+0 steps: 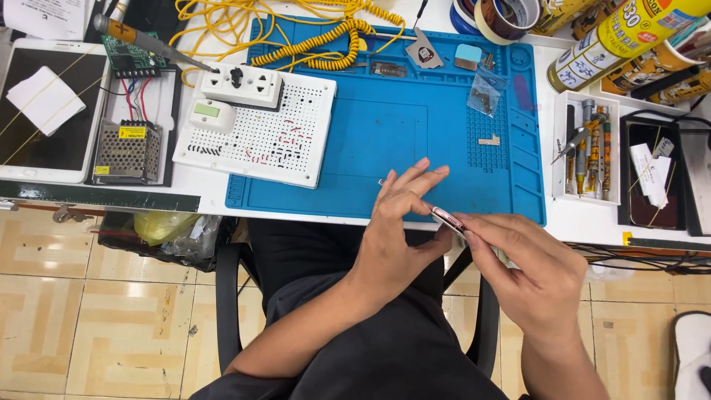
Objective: The person is disassembling a mobile phone, removing the screen, and using tools to inspect the internal parts.
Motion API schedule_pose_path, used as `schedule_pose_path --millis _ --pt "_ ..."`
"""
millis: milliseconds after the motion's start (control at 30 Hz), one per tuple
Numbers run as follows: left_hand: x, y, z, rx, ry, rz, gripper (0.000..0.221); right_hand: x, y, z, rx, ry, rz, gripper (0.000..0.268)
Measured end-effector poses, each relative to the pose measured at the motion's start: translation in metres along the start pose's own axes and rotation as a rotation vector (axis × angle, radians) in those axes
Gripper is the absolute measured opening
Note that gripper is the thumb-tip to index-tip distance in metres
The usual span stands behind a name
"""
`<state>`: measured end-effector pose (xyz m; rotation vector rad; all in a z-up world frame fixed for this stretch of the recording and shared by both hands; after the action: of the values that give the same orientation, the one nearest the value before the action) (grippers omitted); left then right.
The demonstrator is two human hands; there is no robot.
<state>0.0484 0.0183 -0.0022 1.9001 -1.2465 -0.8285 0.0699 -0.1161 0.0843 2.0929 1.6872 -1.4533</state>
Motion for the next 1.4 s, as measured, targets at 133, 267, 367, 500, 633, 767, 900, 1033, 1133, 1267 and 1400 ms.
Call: schedule_pose_path --millis 133,267,367,500,633,767,900,1033,1133,1267,1400 --pt "0.0 -0.005 -0.002 -0.031 -0.006 -0.017 0.053 0.0 -0.001 0.0 0.028 0.047 -0.025 0.011" --pt "0.0 -0.006 -0.002 -0.027 -0.008 -0.026 0.053 0.001 0.004 0.007 0.036 0.069 -0.041 0.012" --pt "0.002 -0.009 -0.001 -0.041 -0.019 -0.027 0.051 0.002 0.006 0.013 0.041 0.075 -0.046 0.013" --pt "0.003 -0.007 0.001 -0.006 -0.014 -0.051 0.053 0.002 0.01 0.018 0.07 0.101 -0.052 0.014" --pt "0.004 -0.005 -0.002 0.011 -0.011 -0.078 0.053 0.0 0.014 0.02 0.102 0.113 -0.045 0.014" --pt "0.005 -0.009 -0.001 -0.01 -0.017 -0.101 0.047 0.002 0.02 0.021 0.119 0.095 -0.071 0.017" --pt "0.004 -0.007 0.001 0.024 0.005 -0.102 0.056 0.004 0.021 0.022 0.102 0.092 -0.074 0.017" --pt "0.006 -0.009 0.0 -0.004 -0.001 -0.1 0.056 0.002 0.023 0.024 0.12 0.118 -0.081 0.018" --pt "0.006 -0.009 -0.001 -0.002 0.004 -0.119 0.059 0.003 0.024 0.027 0.121 0.123 -0.082 0.016" --pt "0.007 -0.011 -0.002 -0.004 0.001 -0.127 0.061 0.002 0.026 0.027 0.155 0.139 -0.094 0.014" --pt "0.007 -0.012 -0.002 -0.001 -0.01 -0.134 0.057 0.001 0.031 0.03 0.176 0.159 -0.098 0.015"
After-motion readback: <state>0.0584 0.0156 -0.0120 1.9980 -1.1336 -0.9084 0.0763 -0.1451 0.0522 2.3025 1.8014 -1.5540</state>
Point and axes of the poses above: each hand's wrist, its own z-axis away from the middle knuckle, its own x-axis out of the palm, y = z × x, the point moved 9 cm from there along -z, towards the middle knuckle
